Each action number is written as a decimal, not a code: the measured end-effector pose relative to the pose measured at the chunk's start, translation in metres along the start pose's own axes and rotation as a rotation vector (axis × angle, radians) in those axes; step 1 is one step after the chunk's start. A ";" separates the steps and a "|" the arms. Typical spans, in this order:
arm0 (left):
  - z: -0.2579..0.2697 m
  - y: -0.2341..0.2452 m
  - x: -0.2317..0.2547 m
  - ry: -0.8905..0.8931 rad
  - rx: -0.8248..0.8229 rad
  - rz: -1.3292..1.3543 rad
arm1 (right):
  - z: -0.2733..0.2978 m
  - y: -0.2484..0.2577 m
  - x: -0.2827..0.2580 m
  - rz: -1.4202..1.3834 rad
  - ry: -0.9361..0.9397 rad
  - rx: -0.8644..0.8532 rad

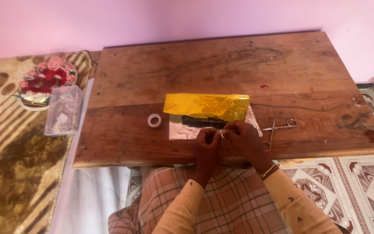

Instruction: The person wraps a small rectangular object with gold foil paper on a wooden table. They fold the paper around the object, apply clear tape to secure the edges, and use scissors to trim excess paper. The wrapped item remains on the table at the end.

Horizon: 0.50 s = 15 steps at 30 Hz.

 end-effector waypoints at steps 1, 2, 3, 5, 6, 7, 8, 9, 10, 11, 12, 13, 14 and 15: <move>0.002 -0.001 0.000 -0.019 -0.019 -0.002 | 0.002 -0.001 0.005 -0.051 0.005 0.004; 0.001 -0.001 0.002 -0.041 -0.038 -0.005 | 0.002 -0.003 0.010 -0.149 0.005 0.000; 0.001 0.001 0.005 -0.063 -0.056 -0.009 | 0.002 -0.005 0.015 -0.248 0.004 -0.004; -0.003 0.003 0.020 -0.127 -0.097 -0.174 | 0.005 -0.009 0.025 -0.404 -0.018 0.033; -0.007 0.002 0.029 -0.165 -0.125 -0.254 | 0.008 -0.013 0.031 -0.461 -0.040 0.080; -0.010 0.001 0.042 -0.250 -0.148 -0.333 | 0.010 -0.017 0.037 -0.519 -0.062 0.128; -0.013 -0.001 0.054 -0.335 -0.170 -0.410 | 0.011 -0.025 0.040 -0.676 -0.043 0.153; -0.015 -0.004 0.066 -0.421 -0.191 -0.485 | 0.010 -0.034 0.043 -0.833 -0.023 0.177; -0.019 -0.008 0.076 -0.500 -0.254 -0.561 | 0.010 -0.042 0.045 -0.993 -0.001 0.201; -0.025 -0.013 0.085 -0.581 -0.316 -0.636 | 0.005 -0.048 0.045 -1.071 0.035 0.219; -0.029 -0.018 0.091 -0.654 -0.379 -0.708 | 0.002 -0.055 0.046 -1.147 0.063 0.237; -0.036 -0.022 0.089 -0.642 -0.456 -0.786 | 0.000 -0.059 0.046 -1.223 0.093 0.255; -0.045 -0.027 0.088 -0.631 -0.529 -0.862 | 0.000 -0.065 0.055 -1.235 0.005 0.296; -0.052 -0.035 0.085 -0.620 -0.602 -0.937 | -0.001 -0.069 0.062 -1.245 -0.083 0.338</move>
Point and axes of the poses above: each hand's wrist, its own z-axis away from the middle knuckle, its own y-axis out of the back of the hand, x = y × z, the point moved 9 cm from there along -z, towards the middle knuckle, and after that the axes turned 6 degrees about -x, right-handed, at the moved point
